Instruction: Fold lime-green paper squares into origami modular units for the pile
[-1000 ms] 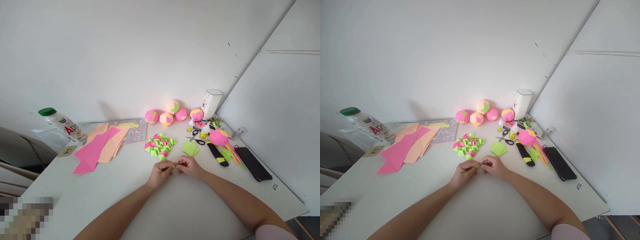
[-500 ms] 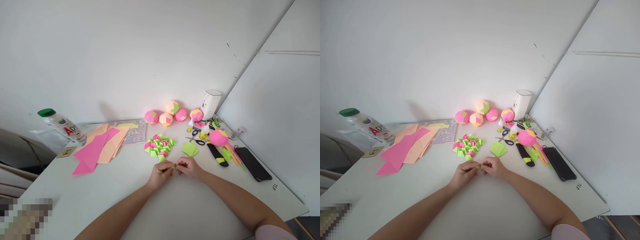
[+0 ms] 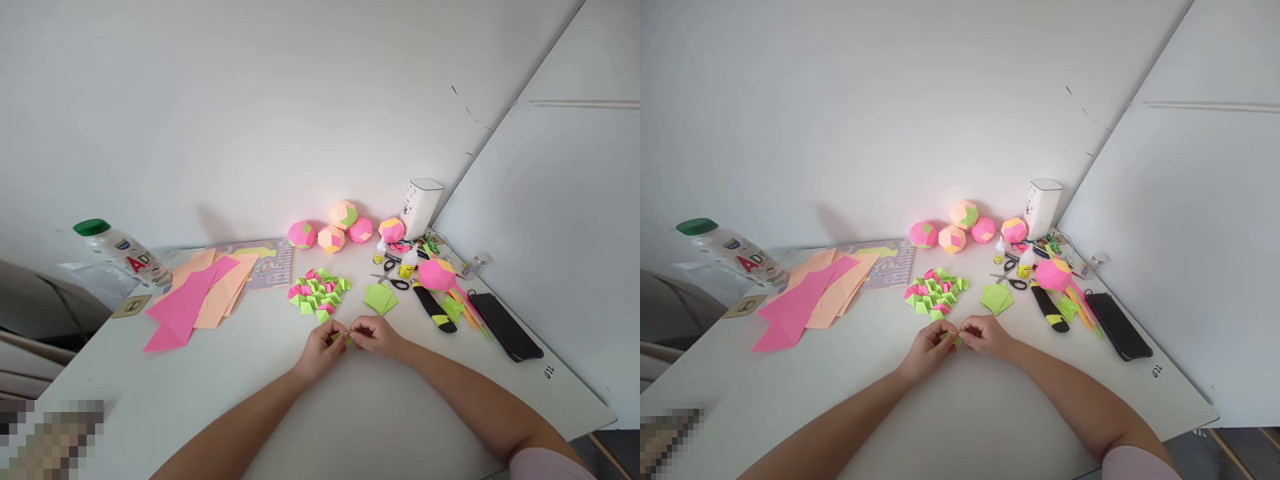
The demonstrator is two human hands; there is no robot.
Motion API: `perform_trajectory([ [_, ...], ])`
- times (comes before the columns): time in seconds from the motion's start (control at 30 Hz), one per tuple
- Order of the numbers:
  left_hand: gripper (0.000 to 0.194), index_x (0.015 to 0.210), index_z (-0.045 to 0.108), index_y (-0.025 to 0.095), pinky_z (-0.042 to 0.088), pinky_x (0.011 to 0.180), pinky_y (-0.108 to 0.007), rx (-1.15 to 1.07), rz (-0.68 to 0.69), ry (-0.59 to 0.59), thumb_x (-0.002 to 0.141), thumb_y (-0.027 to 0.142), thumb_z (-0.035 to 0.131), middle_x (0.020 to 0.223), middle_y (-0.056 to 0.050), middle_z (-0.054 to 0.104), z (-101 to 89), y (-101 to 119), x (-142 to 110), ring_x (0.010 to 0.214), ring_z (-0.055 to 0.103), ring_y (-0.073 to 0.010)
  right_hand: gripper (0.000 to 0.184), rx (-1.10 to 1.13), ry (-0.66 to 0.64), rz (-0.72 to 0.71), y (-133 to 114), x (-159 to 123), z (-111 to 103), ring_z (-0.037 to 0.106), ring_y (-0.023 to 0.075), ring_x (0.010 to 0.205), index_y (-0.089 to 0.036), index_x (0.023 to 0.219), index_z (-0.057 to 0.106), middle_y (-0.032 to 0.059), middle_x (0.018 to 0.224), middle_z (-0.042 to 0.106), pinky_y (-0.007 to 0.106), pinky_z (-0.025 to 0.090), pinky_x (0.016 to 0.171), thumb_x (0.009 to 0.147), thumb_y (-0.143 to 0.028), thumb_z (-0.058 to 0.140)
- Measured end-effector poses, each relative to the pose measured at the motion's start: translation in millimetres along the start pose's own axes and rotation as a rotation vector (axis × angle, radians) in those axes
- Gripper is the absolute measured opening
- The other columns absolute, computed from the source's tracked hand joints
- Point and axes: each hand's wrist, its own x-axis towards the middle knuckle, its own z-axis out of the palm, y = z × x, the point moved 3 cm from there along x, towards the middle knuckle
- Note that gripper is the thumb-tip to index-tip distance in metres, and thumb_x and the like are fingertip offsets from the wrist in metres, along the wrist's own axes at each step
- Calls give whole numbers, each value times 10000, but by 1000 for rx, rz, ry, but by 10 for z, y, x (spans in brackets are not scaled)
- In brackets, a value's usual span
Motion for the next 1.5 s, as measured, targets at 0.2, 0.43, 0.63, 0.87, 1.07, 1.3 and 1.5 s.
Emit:
perform_trajectory([
  [0.2,267,720,489,173,374,501,-209,-6,-21,11,769,426,557,573,19,554,3,-14,-6,525,514,-109,151,18,8,12,-25,-9,-21,523,98,480,-154,744,550,-19,565,547,197,385,455,804,-293,551],
  [0.43,327,652,391,192,294,431,-187,6,-21,48,765,444,566,455,56,495,-9,-38,0,418,400,-76,223,169,40,96,8,-5,-36,572,106,508,-147,758,556,-14,592,575,220,456,498,784,-367,589],
  [0.63,264,770,525,162,430,547,-227,-67,-9,-13,793,424,543,644,-1,589,17,-42,7,577,538,-111,242,206,59,109,41,-3,-31,588,107,501,-145,771,588,5,631,616,220,473,483,755,-384,626],
  [0.87,257,802,619,145,458,621,-249,-23,77,27,794,395,558,696,-26,618,-1,-10,0,665,575,-139,274,188,56,118,62,-6,-17,598,112,498,-145,831,597,13,639,645,224,479,486,747,-404,634],
  [1.07,214,800,634,147,471,653,-262,-108,94,20,783,356,591,706,-28,626,-19,-47,12,688,582,-143,274,207,52,133,50,-12,-20,602,111,511,-145,829,599,22,681,666,230,481,501,748,-404,636],
  [1.3,209,794,646,150,489,673,-286,-126,128,5,782,352,597,724,-45,632,-24,-51,16,711,594,-161,276,234,45,151,62,-8,-30,601,111,503,-142,807,595,21,674,663,228,488,491,741,-406,642],
  [1.5,204,768,655,160,493,665,-290,-104,173,9,776,357,603,717,-48,615,-29,-24,20,699,590,-164,259,234,33,151,25,-7,-42,596,105,509,-141,763,611,22,668,652,220,493,483,725,-392,658],
])
